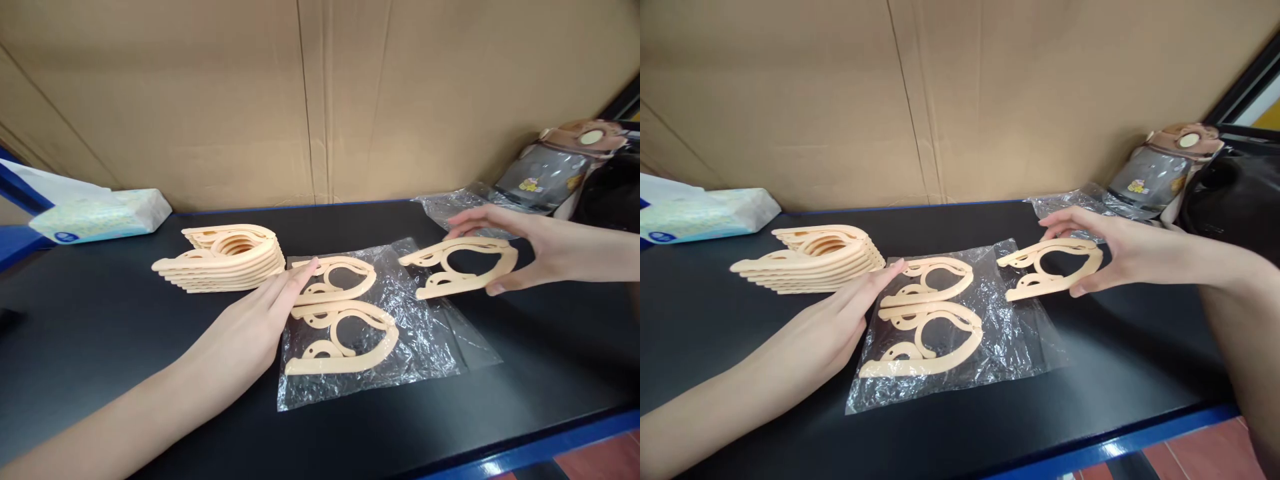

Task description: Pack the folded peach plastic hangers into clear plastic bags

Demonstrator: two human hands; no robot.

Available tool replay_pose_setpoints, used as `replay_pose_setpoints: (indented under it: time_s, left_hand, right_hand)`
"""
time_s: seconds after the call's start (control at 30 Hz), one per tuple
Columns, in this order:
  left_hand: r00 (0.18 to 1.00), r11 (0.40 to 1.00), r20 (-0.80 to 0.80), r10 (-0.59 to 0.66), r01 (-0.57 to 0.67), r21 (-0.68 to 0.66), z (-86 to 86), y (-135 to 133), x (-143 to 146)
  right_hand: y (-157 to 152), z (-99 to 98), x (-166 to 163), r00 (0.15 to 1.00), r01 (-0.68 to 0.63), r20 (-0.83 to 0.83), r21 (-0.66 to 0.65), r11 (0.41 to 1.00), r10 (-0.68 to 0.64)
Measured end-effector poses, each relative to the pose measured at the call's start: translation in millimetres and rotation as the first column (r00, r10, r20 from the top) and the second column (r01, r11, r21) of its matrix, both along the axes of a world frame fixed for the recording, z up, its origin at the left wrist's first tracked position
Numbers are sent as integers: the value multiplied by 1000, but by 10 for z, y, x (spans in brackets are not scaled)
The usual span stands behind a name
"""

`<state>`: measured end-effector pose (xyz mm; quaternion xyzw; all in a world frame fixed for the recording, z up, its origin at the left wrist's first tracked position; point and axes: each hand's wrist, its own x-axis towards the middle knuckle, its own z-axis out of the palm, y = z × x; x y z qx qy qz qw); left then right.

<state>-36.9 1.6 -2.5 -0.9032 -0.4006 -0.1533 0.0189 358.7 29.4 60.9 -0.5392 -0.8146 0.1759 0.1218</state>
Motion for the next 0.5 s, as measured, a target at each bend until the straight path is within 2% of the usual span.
replay_pose_setpoints:
  time_s: [0.2,0.3,0.5]
  left_hand:
    - [999,997,0,38,-38,-63,-37,12,-4]
    - [999,995,-14,49,-51,-91,-25,17,-8]
    - [999,994,1,32,-32,-100,-33,32,-4]
  right_hand:
    - [33,-161,-317,981,-123,-144,45,991,128]
    - [48,-300,-497,963,-138,-219,93,986,155]
    - [-24,-528,-789,978,-124,-144,167,978,149]
